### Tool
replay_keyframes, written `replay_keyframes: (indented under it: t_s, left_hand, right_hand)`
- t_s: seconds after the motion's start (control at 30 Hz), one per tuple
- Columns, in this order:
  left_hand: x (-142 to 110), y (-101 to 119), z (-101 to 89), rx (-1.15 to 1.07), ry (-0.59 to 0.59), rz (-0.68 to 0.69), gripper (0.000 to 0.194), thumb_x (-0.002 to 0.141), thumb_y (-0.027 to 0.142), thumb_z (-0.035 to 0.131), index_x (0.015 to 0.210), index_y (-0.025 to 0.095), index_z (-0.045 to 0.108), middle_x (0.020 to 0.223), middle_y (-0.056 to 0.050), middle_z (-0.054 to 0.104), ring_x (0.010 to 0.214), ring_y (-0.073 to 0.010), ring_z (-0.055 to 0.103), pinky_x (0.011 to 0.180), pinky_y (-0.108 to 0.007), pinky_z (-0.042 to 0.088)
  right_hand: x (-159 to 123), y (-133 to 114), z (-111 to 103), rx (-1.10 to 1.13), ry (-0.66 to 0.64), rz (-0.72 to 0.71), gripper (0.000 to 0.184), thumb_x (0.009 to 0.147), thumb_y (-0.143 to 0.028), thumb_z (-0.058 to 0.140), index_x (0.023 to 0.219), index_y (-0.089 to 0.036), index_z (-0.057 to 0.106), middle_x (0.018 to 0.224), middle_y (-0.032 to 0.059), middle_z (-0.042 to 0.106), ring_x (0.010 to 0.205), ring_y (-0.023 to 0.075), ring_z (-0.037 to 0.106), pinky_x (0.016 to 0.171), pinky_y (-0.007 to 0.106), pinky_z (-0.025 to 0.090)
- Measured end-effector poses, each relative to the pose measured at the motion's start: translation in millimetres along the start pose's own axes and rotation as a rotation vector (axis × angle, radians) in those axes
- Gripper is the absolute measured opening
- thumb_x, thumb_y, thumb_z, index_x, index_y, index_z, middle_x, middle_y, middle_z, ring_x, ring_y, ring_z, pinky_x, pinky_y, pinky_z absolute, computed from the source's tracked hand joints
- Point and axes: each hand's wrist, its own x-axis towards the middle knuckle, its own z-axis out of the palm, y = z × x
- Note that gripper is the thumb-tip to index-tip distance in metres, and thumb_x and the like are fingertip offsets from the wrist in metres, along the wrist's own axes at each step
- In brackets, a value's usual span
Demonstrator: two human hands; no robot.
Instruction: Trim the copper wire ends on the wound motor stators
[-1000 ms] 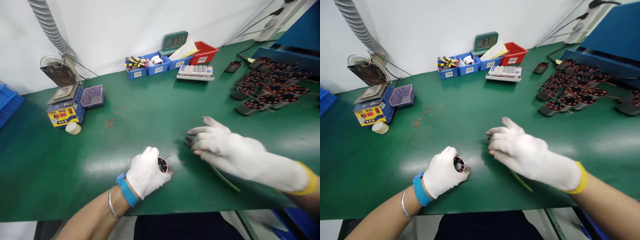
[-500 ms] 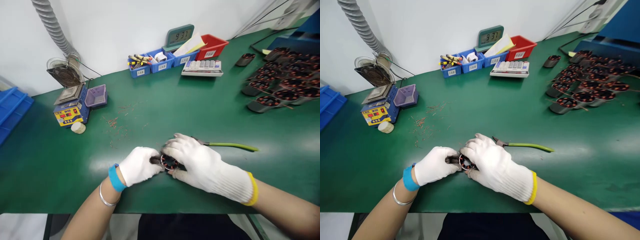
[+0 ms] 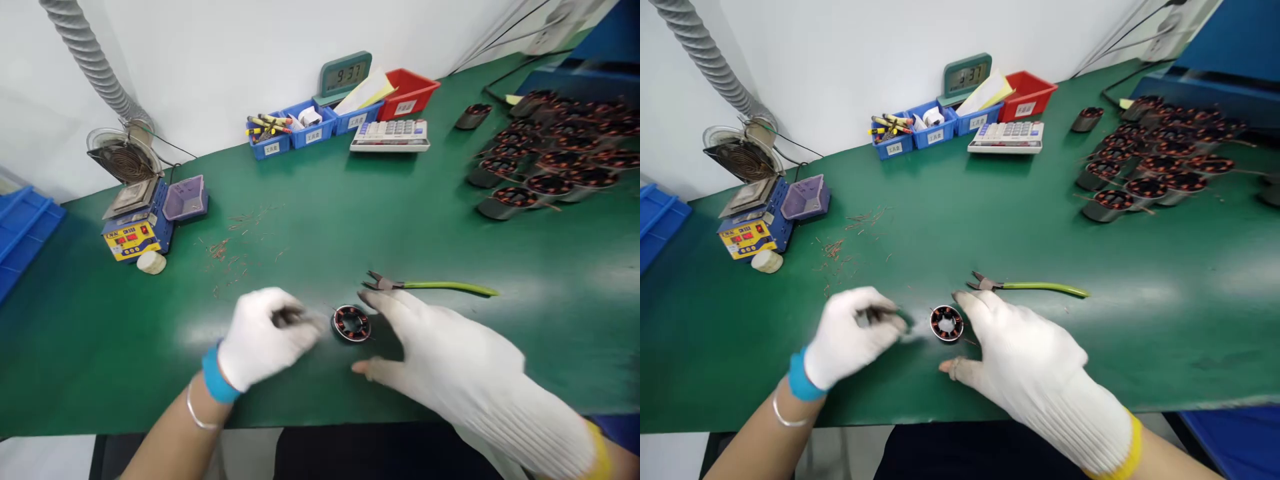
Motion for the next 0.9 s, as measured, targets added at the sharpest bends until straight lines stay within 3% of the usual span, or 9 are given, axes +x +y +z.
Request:
replay_keyframes:
  t_s: [0.13, 0.23, 0.37, 0.43, 0.57, 0.67, 0.77, 0.83, 0.9]
  left_hand:
    - [-16.3, 20.6, 37.1, 0.267, -0.118, 0.297, 0.043, 0.077, 0.051, 0.076, 0.108, 0.021, 0.071, 0.108, -0.011, 0.074, 0.094, -0.0278, 0.069, 0.083, -0.039, 0.056]
    - [-10.3, 21.8, 54.7, 0.395, -0.210, 0.405, 0.063, 0.082, 0.045, 0.073, 0.136, 0.020, 0.055, 0.141, -0.016, 0.060, 0.128, -0.0344, 0.057, 0.111, -0.051, 0.044]
    - [0.2, 14.8, 65.1, 0.437, -0.316, 0.349, 0.040, 0.089, 0.031, 0.064, 0.127, 0.020, 0.058, 0.114, -0.009, 0.072, 0.109, -0.0258, 0.065, 0.120, -0.053, 0.032]
    - [0.9, 12.6, 64.3, 0.445, -0.290, 0.317, 0.033, 0.087, 0.035, 0.068, 0.116, 0.020, 0.063, 0.103, -0.006, 0.072, 0.101, -0.0247, 0.066, 0.122, -0.053, 0.030]
    - [-1.8, 16.6, 50.1, 0.547, -0.239, 0.159, 0.026, 0.077, 0.041, 0.074, 0.088, 0.019, 0.066, 0.088, -0.007, 0.069, 0.090, -0.0276, 0.065, 0.106, -0.051, 0.046]
    - [-0.3, 23.9, 34.0, 0.563, -0.251, -0.056, 0.035, 0.068, 0.043, 0.079, 0.089, 0.018, 0.065, 0.091, -0.009, 0.068, 0.089, -0.0311, 0.065, 0.084, -0.046, 0.054]
    - [4.8, 28.1, 27.0, 0.391, -0.246, -0.130, 0.058, 0.060, 0.045, 0.084, 0.109, 0.020, 0.066, 0.107, -0.009, 0.069, 0.100, -0.0311, 0.064, 0.088, -0.044, 0.053]
    - [8.0, 27.1, 30.8, 0.316, -0.269, -0.108, 0.042, 0.068, 0.039, 0.079, 0.105, 0.022, 0.068, 0.099, -0.005, 0.071, 0.097, -0.0273, 0.065, 0.087, -0.040, 0.052]
    - [9.8, 23.5, 38.4, 0.296, -0.277, -0.081, 0.013, 0.077, 0.030, 0.071, 0.087, 0.023, 0.068, 0.083, -0.002, 0.070, 0.086, -0.0233, 0.064, 0.080, -0.036, 0.051]
  right_hand:
    - [-20.3, 14.5, -7.0, 0.009, 0.058, -0.097, 0.055, 0.076, -0.045, 0.068, 0.123, -0.018, 0.061, 0.110, 0.0152, 0.075, 0.087, 0.0344, 0.072, 0.063, 0.043, 0.058]
    - [-20.0, 11.1, -7.5, -0.022, 0.103, -0.224, 0.041, 0.083, -0.039, 0.063, 0.116, -0.016, 0.065, 0.106, 0.0152, 0.075, 0.094, 0.0349, 0.070, 0.078, 0.047, 0.059]
    - [-10.0, -1.0, -4.7, -0.172, 0.144, -0.347, 0.020, 0.086, -0.013, 0.058, 0.097, -0.016, 0.074, 0.085, 0.0088, 0.076, 0.077, 0.0283, 0.070, 0.083, 0.047, 0.056]
    - [-7.9, 2.6, -4.6, -0.209, 0.143, -0.386, 0.024, 0.085, -0.004, 0.055, 0.085, -0.018, 0.075, 0.070, 0.0053, 0.071, 0.067, 0.0261, 0.068, 0.078, 0.045, 0.055]
    - [-12.0, 35.3, -3.8, -0.158, 0.127, -0.350, 0.028, 0.092, -0.009, 0.049, 0.081, -0.018, 0.073, 0.064, 0.0053, 0.067, 0.061, 0.0245, 0.065, 0.071, 0.043, 0.055]
    - [-18.3, 64.2, 2.1, -0.010, 0.107, -0.169, 0.023, 0.095, -0.029, 0.053, 0.101, -0.018, 0.072, 0.094, 0.0133, 0.075, 0.081, 0.0277, 0.070, 0.073, 0.043, 0.057]
    - [-24.5, 82.1, 11.4, -0.024, 0.012, 0.039, 0.079, 0.072, -0.049, 0.073, 0.139, -0.011, 0.054, 0.147, 0.0273, 0.052, 0.129, 0.0429, 0.055, 0.097, 0.054, 0.053]
    - [-28.1, 89.1, 16.0, -0.047, -0.084, 0.071, 0.103, 0.059, -0.048, 0.079, 0.147, -0.008, 0.045, 0.155, 0.0301, 0.041, 0.141, 0.0469, 0.042, 0.105, 0.055, 0.048]
    - [-30.5, 94.4, 17.1, -0.017, -0.136, 0.048, 0.096, 0.062, -0.044, 0.078, 0.147, -0.011, 0.047, 0.152, 0.0266, 0.048, 0.138, 0.0442, 0.046, 0.106, 0.053, 0.048]
